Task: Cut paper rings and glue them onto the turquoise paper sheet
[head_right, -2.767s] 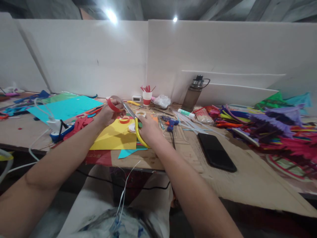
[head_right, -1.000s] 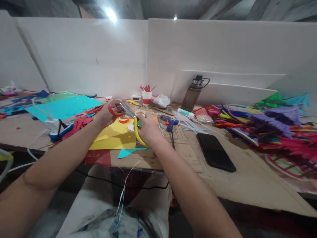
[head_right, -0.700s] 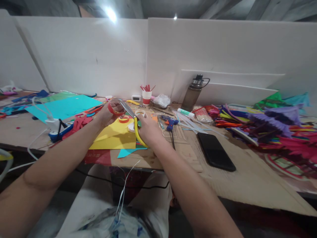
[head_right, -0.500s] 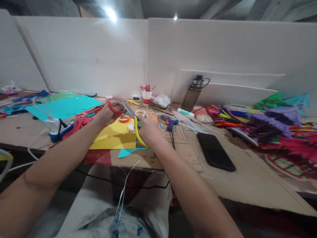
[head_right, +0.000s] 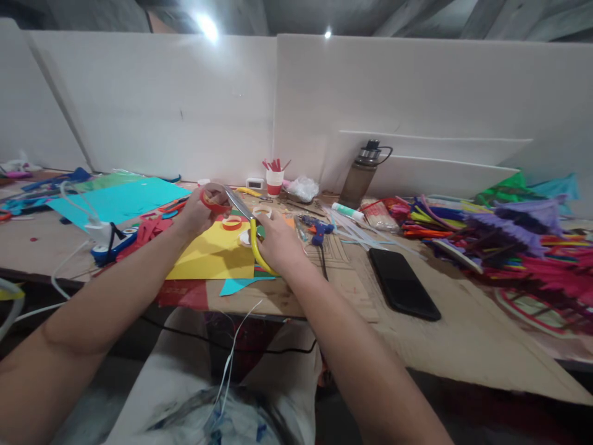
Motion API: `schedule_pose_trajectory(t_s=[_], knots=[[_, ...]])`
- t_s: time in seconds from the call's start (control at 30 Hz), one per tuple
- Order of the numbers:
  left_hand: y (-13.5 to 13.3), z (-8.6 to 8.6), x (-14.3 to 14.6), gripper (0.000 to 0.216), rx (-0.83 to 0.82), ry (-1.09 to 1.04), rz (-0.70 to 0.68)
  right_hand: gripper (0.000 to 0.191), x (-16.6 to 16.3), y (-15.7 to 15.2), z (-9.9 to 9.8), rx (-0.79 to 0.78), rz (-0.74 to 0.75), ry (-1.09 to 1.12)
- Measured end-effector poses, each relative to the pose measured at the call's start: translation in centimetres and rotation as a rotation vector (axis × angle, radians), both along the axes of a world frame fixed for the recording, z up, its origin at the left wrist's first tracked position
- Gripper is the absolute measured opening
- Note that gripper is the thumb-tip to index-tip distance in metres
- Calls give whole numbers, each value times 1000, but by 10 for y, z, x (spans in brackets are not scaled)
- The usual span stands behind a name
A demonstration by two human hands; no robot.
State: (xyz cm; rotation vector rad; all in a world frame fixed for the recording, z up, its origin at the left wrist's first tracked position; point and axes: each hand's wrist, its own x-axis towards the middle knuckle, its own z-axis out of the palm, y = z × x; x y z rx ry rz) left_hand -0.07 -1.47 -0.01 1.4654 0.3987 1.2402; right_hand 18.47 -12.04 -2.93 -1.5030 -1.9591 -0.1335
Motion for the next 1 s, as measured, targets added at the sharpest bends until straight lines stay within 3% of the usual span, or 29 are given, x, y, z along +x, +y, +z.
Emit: schedule_pose_trajectory(t_s=[0.67, 0.77, 1.0], knots=[[-1, 4, -5, 25, -61, 141, -123, 37, 0, 0, 1, 3, -3, 5], [-1, 6, -5, 24, -48, 163, -96, 38, 0, 0, 0, -10, -28, -3], [3, 7, -5, 15, -14, -23, 67, 38, -1, -2, 1, -16, -35, -5]])
